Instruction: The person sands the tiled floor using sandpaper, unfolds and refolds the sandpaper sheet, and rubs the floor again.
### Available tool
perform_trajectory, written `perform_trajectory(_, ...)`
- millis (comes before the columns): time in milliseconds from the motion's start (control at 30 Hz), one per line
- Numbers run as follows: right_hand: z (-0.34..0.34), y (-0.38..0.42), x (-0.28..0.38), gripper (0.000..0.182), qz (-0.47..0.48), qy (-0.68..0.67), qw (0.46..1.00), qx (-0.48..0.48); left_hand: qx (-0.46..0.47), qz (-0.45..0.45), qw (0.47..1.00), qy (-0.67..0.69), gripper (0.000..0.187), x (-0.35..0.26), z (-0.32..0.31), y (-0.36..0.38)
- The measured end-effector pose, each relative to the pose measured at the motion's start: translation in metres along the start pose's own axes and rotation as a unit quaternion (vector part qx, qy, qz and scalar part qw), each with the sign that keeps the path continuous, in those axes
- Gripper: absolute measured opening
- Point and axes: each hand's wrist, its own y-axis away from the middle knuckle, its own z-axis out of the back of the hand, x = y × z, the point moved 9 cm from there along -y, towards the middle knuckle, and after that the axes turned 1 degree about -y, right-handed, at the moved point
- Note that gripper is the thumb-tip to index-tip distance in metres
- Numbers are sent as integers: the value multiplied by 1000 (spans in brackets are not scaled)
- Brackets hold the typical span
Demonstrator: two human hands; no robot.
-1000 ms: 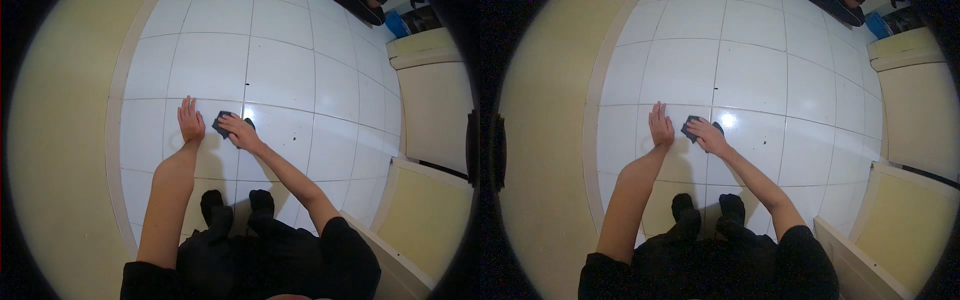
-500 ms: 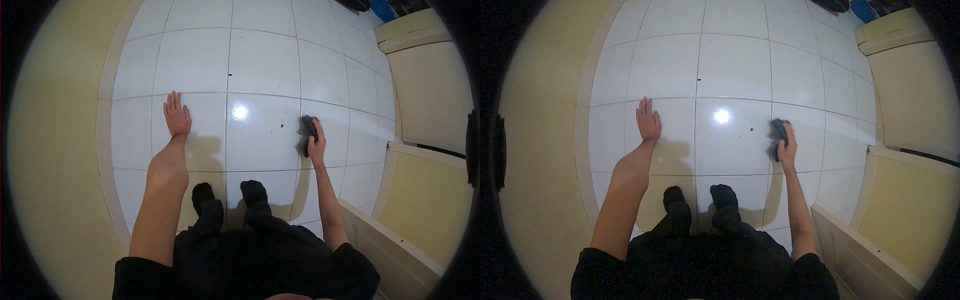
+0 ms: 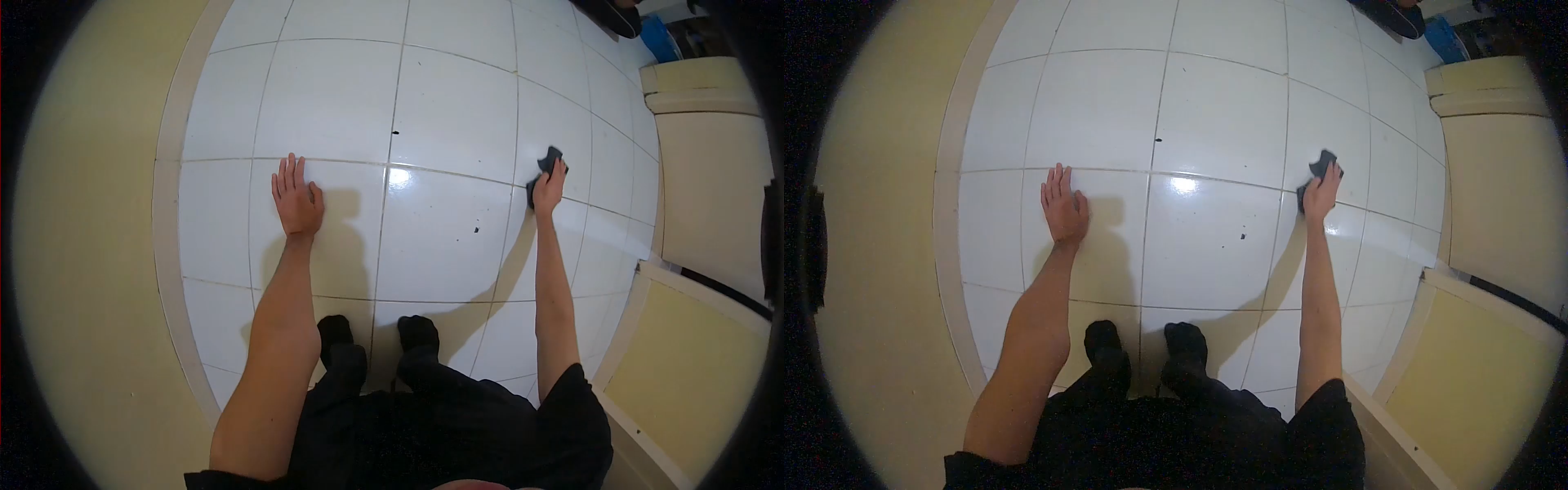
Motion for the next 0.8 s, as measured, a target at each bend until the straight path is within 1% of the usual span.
perform_trajectory(100, -38, -61, 26, 57, 23, 7, 1000, 12, 4, 10, 1000, 8, 59, 1, 3, -1)
perform_trajectory(167, -74, -101, 39, 59, 63, 17, 998, 13, 4, 13, 1000, 12, 59, 1, 3, -2)
perform_trajectory(233, -108, -136, 74, 60, 116, 8, 992, 41, 2, 18, 1000, 20, 58, 2, 4, -3)
perform_trajectory(300, -135, -155, 122, 60, 182, -4, 983, 32, 2, 18, 1000, 21, 58, 3, 3, -3)
perform_trajectory(333, -147, -161, 150, 60, 190, -16, 981, 46, 2, 15, 1000, 18, 58, 4, 2, -3)
perform_trajectory(367, -156, -163, 180, 59, 197, -28, 978, 60, 3, 13, 1000, 14, 58, 5, 1, -3)
perform_trajectory(433, -163, -154, 236, 57, 212, -113, 968, 75, -2, 16, 1000, 25, 58, 4, 3, -5)
perform_trajectory(467, -172, -151, 255, 55, 205, -135, 965, 92, -2, 17, 999, 31, 58, 3, 5, -4)
perform_trajectory(500, -173, -141, 276, 53, 246, -183, 948, 83, 2, 19, 999, 29, 58, 3, 5, -5)
perform_trajectory(567, -176, -122, 313, 53, 279, -253, 918, 121, 10, 22, 999, 28, 59, 3, 4, -4)
perform_trajectory(633, -178, -100, 336, 54, 287, -279, 899, 177, 8, 23, 999, 30, 59, 4, 4, -3)
perform_trajectory(667, -174, -89, 345, 55, 305, -292, 888, 183, 6, 22, 999, 31, 58, 4, 4, -3)
perform_trajectory(767, -165, -59, 354, 56, 269, -320, 876, 241, 5, 18, 1000, 24, 58, 5, 1, -2)
perform_trajectory(800, -155, -47, 356, 56, 271, -334, 869, 244, 5, 19, 1000, 24, 58, 4, 1, -2)
